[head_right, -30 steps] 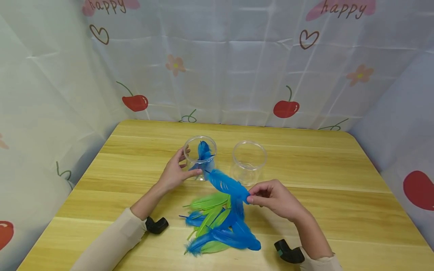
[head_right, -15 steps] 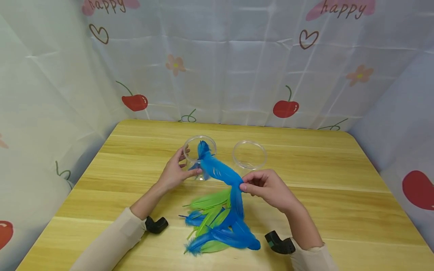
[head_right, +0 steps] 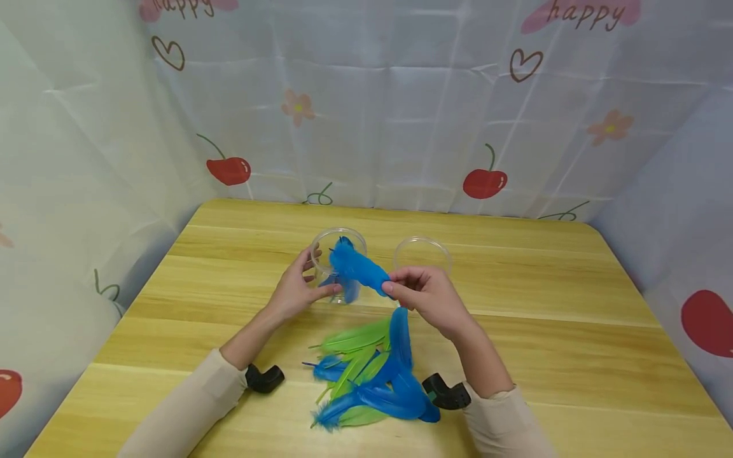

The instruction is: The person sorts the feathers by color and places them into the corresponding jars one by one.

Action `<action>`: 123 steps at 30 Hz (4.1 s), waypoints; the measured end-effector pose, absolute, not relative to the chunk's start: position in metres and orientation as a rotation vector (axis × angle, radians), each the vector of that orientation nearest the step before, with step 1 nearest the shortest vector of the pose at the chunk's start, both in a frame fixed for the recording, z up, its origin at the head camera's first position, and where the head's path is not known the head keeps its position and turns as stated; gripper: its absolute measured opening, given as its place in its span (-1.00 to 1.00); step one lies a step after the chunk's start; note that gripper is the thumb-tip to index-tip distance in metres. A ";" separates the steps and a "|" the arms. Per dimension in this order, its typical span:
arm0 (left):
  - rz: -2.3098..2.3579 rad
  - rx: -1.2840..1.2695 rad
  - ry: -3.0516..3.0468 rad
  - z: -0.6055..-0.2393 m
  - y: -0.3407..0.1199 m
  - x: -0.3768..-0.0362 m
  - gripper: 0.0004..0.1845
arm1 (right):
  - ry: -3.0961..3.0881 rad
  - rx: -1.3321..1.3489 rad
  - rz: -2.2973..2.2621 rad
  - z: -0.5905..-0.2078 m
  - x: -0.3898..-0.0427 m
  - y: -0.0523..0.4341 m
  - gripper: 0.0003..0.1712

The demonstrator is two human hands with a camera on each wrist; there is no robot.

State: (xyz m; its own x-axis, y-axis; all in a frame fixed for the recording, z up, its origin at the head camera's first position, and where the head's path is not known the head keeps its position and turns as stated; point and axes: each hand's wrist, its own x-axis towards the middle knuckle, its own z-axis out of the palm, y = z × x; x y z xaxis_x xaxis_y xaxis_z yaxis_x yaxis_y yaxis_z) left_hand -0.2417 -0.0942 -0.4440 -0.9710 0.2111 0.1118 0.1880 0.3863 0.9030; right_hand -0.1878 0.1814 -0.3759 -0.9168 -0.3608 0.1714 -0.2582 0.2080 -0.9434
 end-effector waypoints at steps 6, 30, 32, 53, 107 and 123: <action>1.683 0.369 2.601 -0.444 -0.095 -0.242 0.05 | 2.346 -0.568 -1.857 -0.375 -0.196 0.167 -0.77; 1.695 0.388 2.592 -0.443 -0.095 -0.243 0.04 | 2.225 -0.437 -1.903 -0.373 -0.211 0.124 -0.64; 1.698 0.400 2.591 -0.443 -0.095 -0.243 0.04 | 2.203 -0.438 -1.908 -0.373 -0.211 0.122 -0.62; 1.700 0.395 2.595 -0.440 -0.095 -0.243 0.06 | 2.262 -0.467 -1.941 -0.377 -0.206 0.129 -0.66; 1.683 0.361 2.600 -0.443 -0.096 -0.242 0.07 | 2.296 -0.317 -1.585 -0.424 -0.166 0.198 -0.61; 1.690 0.374 2.589 -0.445 -0.092 -0.242 0.06 | 2.181 -0.326 -1.556 -0.439 -0.150 0.212 -0.65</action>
